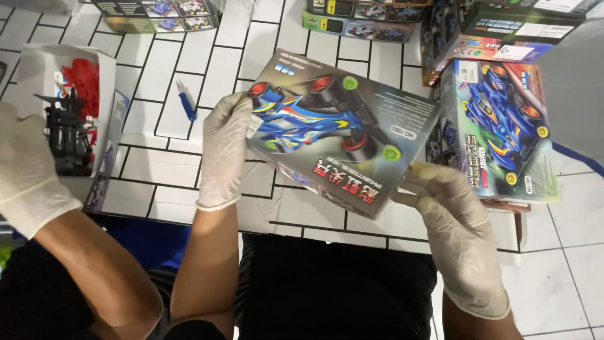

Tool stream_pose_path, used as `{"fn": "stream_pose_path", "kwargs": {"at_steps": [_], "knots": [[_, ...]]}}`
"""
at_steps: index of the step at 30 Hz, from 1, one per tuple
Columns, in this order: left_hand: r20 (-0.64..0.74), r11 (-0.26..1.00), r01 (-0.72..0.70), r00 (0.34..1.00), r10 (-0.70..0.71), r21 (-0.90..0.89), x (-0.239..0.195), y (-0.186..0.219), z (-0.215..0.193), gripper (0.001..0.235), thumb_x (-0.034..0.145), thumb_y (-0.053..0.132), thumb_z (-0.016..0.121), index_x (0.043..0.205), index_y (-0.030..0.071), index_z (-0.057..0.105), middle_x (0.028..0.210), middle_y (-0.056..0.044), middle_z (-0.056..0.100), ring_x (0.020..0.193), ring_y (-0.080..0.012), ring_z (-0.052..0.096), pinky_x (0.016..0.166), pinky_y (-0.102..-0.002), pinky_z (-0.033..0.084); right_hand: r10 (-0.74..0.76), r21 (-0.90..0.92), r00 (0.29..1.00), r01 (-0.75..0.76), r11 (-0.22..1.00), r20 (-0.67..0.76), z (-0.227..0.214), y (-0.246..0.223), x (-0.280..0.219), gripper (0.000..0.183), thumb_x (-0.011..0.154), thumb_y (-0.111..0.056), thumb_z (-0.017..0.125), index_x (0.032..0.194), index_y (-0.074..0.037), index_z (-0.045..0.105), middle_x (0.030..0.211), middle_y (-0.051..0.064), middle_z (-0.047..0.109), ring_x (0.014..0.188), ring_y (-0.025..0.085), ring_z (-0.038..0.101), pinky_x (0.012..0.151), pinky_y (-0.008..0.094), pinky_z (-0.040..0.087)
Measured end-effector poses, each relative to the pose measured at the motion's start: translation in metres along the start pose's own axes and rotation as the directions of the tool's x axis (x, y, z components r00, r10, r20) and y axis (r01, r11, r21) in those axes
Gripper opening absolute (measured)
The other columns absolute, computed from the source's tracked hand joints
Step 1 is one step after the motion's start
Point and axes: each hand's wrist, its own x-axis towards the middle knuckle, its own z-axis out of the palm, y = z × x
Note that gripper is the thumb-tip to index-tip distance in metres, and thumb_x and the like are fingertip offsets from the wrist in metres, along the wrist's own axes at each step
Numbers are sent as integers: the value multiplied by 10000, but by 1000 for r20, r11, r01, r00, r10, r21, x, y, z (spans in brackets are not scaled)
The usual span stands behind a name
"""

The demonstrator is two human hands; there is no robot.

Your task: The person opens a box containing a toy car kit and removes the yellow chassis and black components. They assemble the parts by hand, attaching wheels and other pieces to the chassis. The person uses pliers to cut a small black ring and then places the assembled toy car back into the box.

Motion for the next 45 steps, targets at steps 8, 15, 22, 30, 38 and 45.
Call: {"fn": "stream_pose_path", "kwargs": {"at_steps": [8, 15, 22, 30, 38, 45], "knots": [[181, 994, -100, 979, 90, 46, -33, -3, 61, 80, 1003, 174, 592, 1040, 108, 617, 982, -29, 655, 866, -102, 600, 758, -243, 523, 72, 63, 956, -56, 996, -285, -28, -10, 5, 474, 904, -228, 655, 1343, -108, 521, 1367, 129, 629, 1186, 240, 617, 982, 345, 514], [362, 907, 421, 849, -384, -26, -74, 3, 120, 717, 754, 235, 735, 1372, 68, 412, 1236, -184, 666, 1002, -256, 669, 732, -381, 551, 63, -45, 888, -93, 995, -455, -61, -53, 49, 194, 980, -221, 559, 1076, -132, 702, 1074, -6, 745, 971, 100, 727, 928, 214, 607], [526, 934, 282, 841, -131, -220, -127, -15, 160, 1208, 811, 336, 694, 1615, 121, -182, 1266, -259, 580, 1195, -327, 583, 1027, -572, 492, 16, 220, 976, 33, 975, -215, -186, -16, 89, 408, 923, -330, 734, 1230, -64, 699, 1308, 72, 728, 1240, 187, 701, 1198, 317, 550], [591, 965, 202, 804, -66, -166, -131, -54, 179, 458, 1009, 338, 529, 1349, 32, 500, 1374, -187, 550, 1176, -278, 595, 938, -344, 625, 312, 229, 828, -228, 946, -466, -196, -15, 132, 251, 1001, -393, 590, 1070, -164, 664, 1108, 62, 735, 1070, 209, 772, 988, 348, 634], [628, 984, 176, 763, -153, 26, -141, -76, 190, 512, 931, 212, 636, 1406, 52, 535, 1314, -123, 653, 1244, -187, 617, 1157, -298, 467, 68, -254, 794, -272, 928, -604, -211, -5, 136, 205, 966, -223, 685, 1148, -255, 773, 1087, -118, 796, 949, -21, 776, 827, 90, 656], [652, 971, -133, 758, -28, 197, -141, -97, 181, 582, 958, 137, 637, 1510, 143, 453, 1217, -123, 557, 1071, -208, 620, 977, -317, 527, -15, -336, 896, -151, 930, -444, -208, -9, 98, 736, 790, -740, 632, 1362, -296, 497, 1451, -48, 505, 1326, 82, 493, 1119, 272, 362]]}}
